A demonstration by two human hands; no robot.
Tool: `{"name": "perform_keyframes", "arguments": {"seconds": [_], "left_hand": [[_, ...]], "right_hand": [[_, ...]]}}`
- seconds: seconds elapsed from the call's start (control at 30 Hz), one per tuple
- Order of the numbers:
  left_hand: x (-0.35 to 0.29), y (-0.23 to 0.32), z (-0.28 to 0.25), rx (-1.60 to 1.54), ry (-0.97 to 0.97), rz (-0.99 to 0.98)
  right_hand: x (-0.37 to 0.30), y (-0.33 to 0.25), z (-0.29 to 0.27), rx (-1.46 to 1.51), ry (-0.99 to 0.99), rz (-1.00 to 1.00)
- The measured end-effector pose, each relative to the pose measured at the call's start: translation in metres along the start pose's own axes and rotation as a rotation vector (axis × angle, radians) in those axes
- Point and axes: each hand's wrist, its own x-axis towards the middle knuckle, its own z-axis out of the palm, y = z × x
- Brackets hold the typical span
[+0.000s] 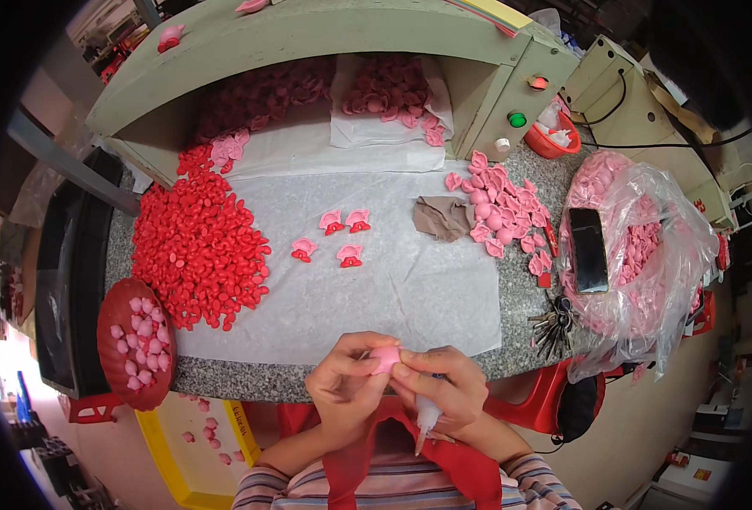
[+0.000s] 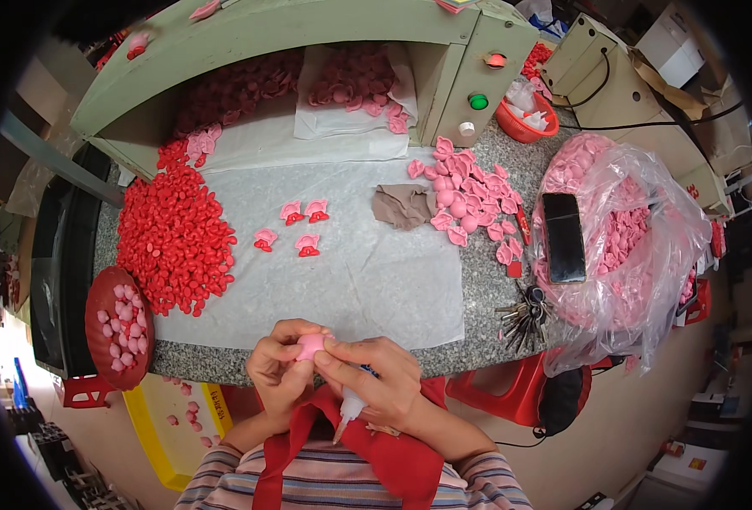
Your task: Assembling and decorating small plastic toy components using an applicator tool at a factory workbench.
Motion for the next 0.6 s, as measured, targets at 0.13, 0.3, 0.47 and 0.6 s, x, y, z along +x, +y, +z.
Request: {"name": "perform_keyframes", "arguments": {"seconds": [0.13, 0.3, 0.47, 0.6], "left_hand": [[0.003, 0.000, -0.003, -0.445, 0.066, -0.282], [0.003, -0.008, -0.006, -0.672, 0.051, -0.391], [0.003, -0.013, -0.008, -0.710, 0.062, -0.382], [0.003, -0.015, -0.012, -0.695, 0.046, -0.370]], "right_hand": [[0.013, -0.009, -0.001, 0.162, 0.021, 0.513], [0.009, 0.001, -0.003, 0.530, -0.016, 0.709], [0.011, 0.002, -0.002, 0.658, 0.016, 0.792], [0.016, 0.004, -0.004, 0.641, -0.008, 0.784]]}}
